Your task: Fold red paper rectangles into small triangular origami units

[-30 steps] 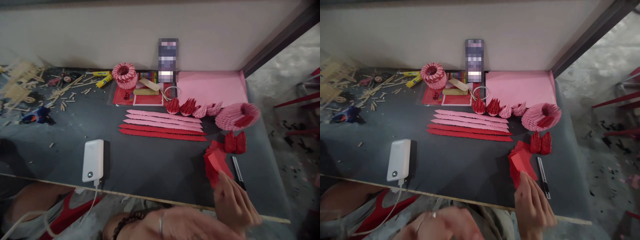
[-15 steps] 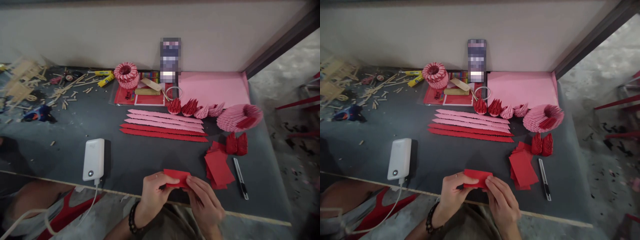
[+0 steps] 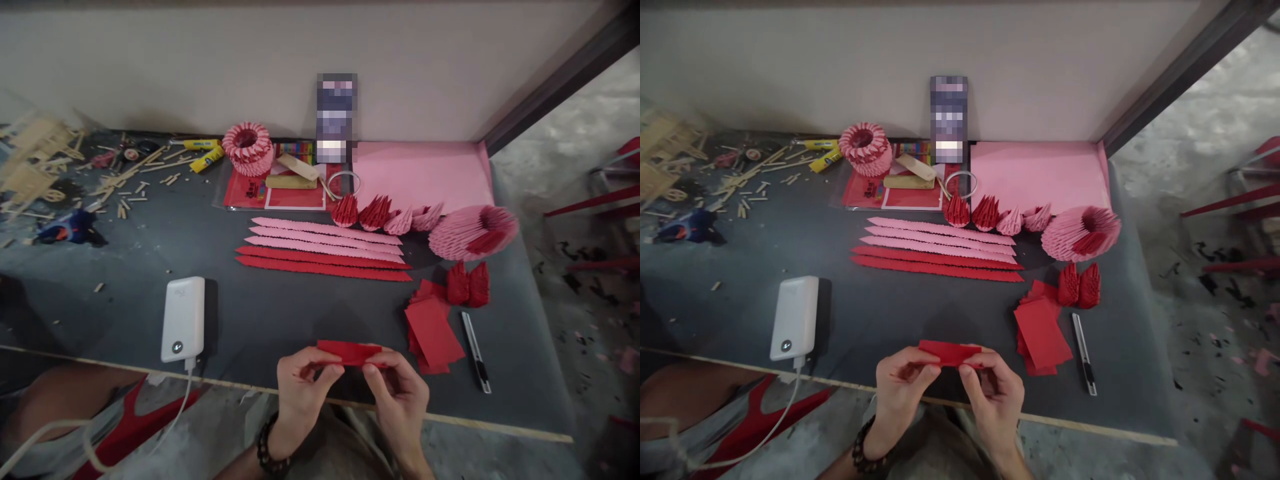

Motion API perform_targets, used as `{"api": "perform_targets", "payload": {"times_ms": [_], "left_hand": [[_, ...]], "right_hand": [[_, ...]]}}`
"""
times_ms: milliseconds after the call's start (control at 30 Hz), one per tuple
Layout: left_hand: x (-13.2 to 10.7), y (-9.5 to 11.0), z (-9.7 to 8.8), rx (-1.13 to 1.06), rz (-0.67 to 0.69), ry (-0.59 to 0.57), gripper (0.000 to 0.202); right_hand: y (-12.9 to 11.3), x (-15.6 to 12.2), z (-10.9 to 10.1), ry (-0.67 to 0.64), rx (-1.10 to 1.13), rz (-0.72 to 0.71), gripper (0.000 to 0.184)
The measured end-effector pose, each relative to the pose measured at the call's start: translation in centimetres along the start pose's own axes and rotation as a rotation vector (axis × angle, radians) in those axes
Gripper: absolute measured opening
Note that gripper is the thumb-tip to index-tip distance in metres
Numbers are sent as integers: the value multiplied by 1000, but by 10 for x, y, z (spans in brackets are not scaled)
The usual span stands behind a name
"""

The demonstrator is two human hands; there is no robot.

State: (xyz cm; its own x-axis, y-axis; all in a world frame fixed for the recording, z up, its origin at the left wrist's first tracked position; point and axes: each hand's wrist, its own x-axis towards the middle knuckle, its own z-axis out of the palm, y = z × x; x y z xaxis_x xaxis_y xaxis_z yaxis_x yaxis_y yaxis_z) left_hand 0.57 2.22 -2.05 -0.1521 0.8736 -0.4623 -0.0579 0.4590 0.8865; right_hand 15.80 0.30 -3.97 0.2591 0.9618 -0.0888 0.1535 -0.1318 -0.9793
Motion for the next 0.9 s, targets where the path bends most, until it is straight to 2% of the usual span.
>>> {"api": "perform_targets", "payload": {"times_ms": [200, 333, 400, 500, 533, 600, 700, 833, 900], "left_hand": [[2, -11, -1, 58, 24, 103, 15], [3, -19, 1, 5, 32, 159, 5], [3, -20, 3, -102, -1, 175, 23], [3, -13, 6, -277, -94, 156, 69], [3, -11, 7, -315, -125, 137, 79], [3, -6, 8, -351, -179, 97, 84], [6, -2, 6, -349, -217, 63, 76], [10, -3, 0, -257, -183, -53, 37], [12, -2, -3, -204, -153, -106, 27]], "right_hand": [[4, -3, 7, 92, 22, 87, 7], [5, -2, 15, 190, 132, 221, 30], [4, -2, 17, 226, 196, 291, 40], [2, -1, 19, 247, 257, 357, 43], [1, 0, 19, 255, 266, 367, 44], [-1, 1, 18, 265, 267, 381, 46], [-2, 3, 17, 261, 265, 407, 46], [-4, 6, 15, 269, 243, 394, 46], [-5, 7, 15, 268, 229, 376, 46]]}}
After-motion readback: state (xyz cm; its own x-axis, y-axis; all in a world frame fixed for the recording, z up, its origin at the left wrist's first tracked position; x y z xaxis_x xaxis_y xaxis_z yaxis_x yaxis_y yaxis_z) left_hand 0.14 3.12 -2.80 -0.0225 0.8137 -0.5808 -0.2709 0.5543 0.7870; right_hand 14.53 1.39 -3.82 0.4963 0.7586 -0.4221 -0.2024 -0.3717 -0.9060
